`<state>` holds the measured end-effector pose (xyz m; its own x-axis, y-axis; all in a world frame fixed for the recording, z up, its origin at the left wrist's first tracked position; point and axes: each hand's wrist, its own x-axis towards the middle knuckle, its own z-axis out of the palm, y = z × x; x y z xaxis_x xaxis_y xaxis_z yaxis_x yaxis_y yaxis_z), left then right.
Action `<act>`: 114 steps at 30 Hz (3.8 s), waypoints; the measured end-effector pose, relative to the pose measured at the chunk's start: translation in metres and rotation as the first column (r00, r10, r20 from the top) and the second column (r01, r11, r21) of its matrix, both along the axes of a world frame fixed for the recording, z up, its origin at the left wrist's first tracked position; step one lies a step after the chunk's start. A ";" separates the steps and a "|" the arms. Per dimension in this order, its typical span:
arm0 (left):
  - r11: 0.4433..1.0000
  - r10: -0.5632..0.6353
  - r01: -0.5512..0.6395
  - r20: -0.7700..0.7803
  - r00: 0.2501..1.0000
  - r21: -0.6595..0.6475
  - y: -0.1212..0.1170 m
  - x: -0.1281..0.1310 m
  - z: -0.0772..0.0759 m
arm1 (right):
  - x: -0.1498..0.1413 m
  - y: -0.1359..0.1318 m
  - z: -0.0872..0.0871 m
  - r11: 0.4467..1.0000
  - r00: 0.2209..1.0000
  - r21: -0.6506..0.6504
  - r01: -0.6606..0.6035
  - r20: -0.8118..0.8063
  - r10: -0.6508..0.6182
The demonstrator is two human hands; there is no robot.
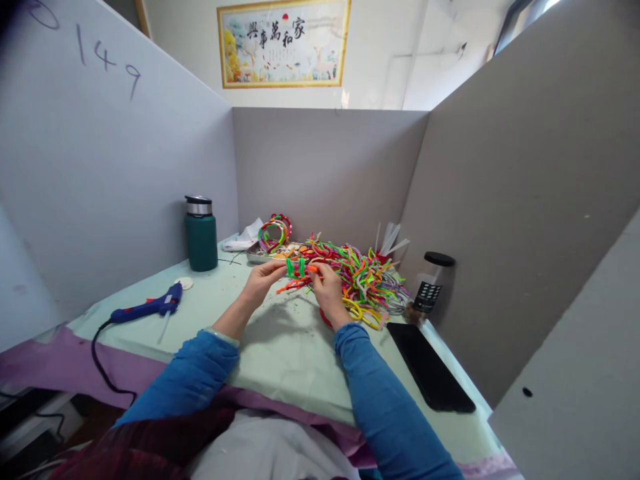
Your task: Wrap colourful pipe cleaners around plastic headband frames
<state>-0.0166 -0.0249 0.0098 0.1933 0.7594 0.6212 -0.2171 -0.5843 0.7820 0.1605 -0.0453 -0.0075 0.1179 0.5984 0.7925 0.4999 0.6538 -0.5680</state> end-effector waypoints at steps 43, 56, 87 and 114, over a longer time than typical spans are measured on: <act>0.894 -0.139 -0.026 -0.332 0.933 -0.448 0.007 0.002 -0.009 | -0.009 0.005 -0.006 0.853 0.806 -0.310 -0.421 -0.560 0.194; 0.891 -0.025 -0.149 -0.374 0.927 -0.429 0.012 0.001 -0.010 | -0.014 0.007 -0.008 0.886 0.861 -0.317 -0.339 -0.485 0.155; 0.869 0.205 -0.329 -0.337 0.919 -0.368 0.022 -0.003 -0.014 | -0.006 0.011 -0.016 0.891 0.948 -0.401 -0.213 -0.304 0.090; 0.810 0.586 -0.578 -0.164 0.794 0.096 0.015 -0.005 -0.004 | -0.014 -0.005 -0.005 0.845 0.915 -0.405 -0.349 -0.343 0.213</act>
<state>-0.0215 -0.0094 0.0053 -0.1681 0.7402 0.6511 0.3133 -0.5861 0.7472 0.1464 -0.0503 -0.0122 0.0604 0.9192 0.3892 0.1137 0.3811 -0.9175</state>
